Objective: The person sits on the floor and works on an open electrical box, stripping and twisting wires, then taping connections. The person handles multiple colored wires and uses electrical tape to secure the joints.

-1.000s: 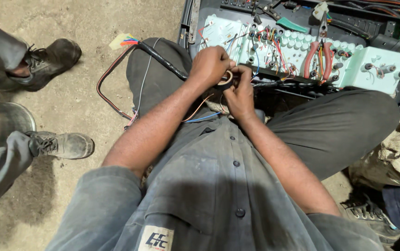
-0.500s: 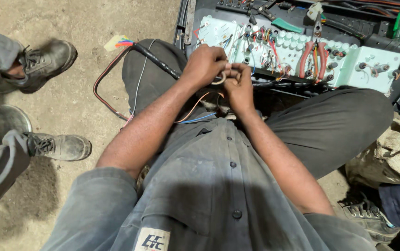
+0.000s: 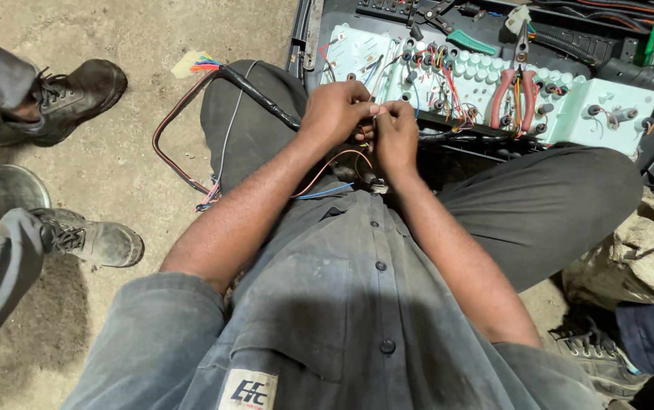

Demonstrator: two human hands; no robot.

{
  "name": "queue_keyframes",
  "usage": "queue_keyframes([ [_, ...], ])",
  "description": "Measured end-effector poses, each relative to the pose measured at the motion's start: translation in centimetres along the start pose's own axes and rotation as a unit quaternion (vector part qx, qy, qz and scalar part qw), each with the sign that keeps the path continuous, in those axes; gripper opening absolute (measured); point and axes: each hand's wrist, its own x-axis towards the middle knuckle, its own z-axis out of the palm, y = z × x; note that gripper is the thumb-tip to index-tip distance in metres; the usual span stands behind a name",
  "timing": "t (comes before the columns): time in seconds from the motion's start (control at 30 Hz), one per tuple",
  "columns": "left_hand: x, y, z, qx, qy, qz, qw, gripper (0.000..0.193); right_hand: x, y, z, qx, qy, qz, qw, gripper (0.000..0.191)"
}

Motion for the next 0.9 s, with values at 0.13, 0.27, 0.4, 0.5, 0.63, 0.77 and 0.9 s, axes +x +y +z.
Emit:
queue_keyframes([
  [0.13,-0.3,2.2,-1.5,0.145,-0.018,0.067,0.987,0.020,-2.2,-0.5,0.0,-0.036,-0.051,-0.154,0.986,0.022],
  [0.27,-0.6,2.9,-1.8,0.172,-0.072,0.018,0.982,0.030,-1.8,-2.0,0.3,-0.138,-0.019,-0.211,0.967,0.017],
  [0.4,-0.4,2.0,-0.8,0.208,-0.062,0.089,0.972,0.018,-1.0,-2.2,0.0,-0.071,0.001,-0.042,0.997,0.014],
  [0.5,0.3,0.8,-0.7,0.166,-0.126,0.070,0.976,0.022,-0.7,-1.2,-0.4,-0.086,0.014,-0.057,0.995,0.016],
  [0.63,1.0,0.2,-1.4,0.193,-0.221,0.000,0.956,0.026,1.0,0.3,-0.7,-0.030,-0.041,-0.175,0.983,0.011],
  [0.77,-0.1,1.6,-1.9,0.263,-0.237,0.145,0.924,0.019,2.9,0.2,-0.2,-0.041,-0.002,-0.039,0.998,0.020],
  [0.9,0.0,1.9,-4.0,0.173,-0.169,0.226,0.944,0.018,2.5,-2.2,-0.3,-0.135,-0.018,0.025,0.990,0.025],
])
